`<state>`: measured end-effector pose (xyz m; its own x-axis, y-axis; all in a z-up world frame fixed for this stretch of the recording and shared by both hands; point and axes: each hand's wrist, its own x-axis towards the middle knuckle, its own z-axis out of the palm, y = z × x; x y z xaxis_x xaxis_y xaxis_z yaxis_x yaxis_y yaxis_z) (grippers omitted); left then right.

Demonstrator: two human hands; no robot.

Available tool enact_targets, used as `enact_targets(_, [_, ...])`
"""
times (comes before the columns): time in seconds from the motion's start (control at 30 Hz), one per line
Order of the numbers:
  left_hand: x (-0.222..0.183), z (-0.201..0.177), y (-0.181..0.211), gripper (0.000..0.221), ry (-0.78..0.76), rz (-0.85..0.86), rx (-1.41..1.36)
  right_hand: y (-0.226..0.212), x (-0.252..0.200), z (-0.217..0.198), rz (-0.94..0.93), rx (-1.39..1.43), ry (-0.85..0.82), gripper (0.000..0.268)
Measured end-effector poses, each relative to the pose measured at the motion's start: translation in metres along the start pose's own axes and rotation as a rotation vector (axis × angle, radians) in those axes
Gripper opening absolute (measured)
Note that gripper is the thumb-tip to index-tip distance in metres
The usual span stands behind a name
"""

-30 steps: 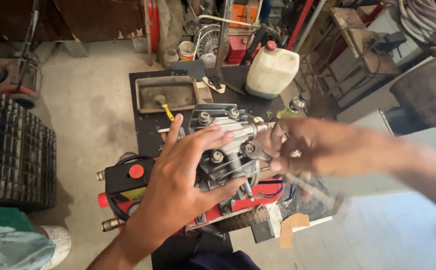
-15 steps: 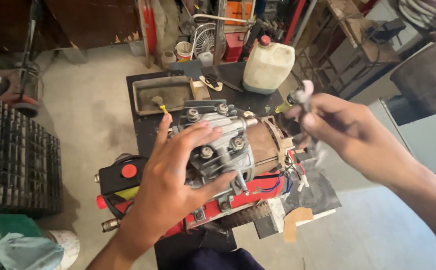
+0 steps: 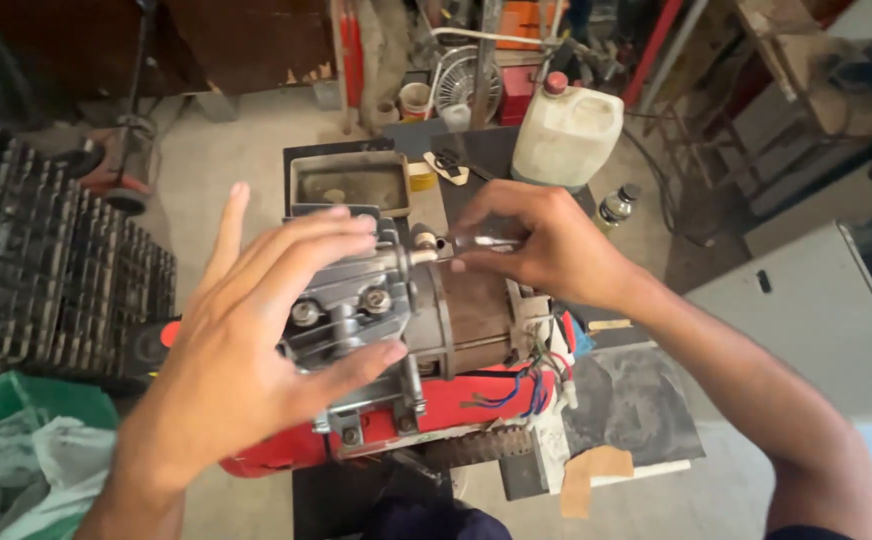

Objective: Using a wrench and fingers to tighten or loosen bolts on the cylinder head of an air compressor pump during a repair process.

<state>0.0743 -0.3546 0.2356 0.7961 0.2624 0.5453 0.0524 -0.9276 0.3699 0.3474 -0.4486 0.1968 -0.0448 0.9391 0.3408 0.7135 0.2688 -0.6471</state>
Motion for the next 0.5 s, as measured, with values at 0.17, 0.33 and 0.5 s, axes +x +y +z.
enact_targets(0.17, [0.023,0.012,-0.002,0.065,-0.159,-0.069,0.062,0.022,0.019,0.000,-0.208,0.100,-0.061,0.023])
enact_targets(0.33, [0.029,0.019,0.000,0.045,-0.242,-0.144,0.040,0.044,0.038,0.005,-0.384,0.237,-0.192,0.024])
enact_targets(0.5, [0.032,0.019,0.003,0.039,-0.262,-0.193,0.016,0.060,0.055,0.010,-0.450,0.245,-0.188,0.013])
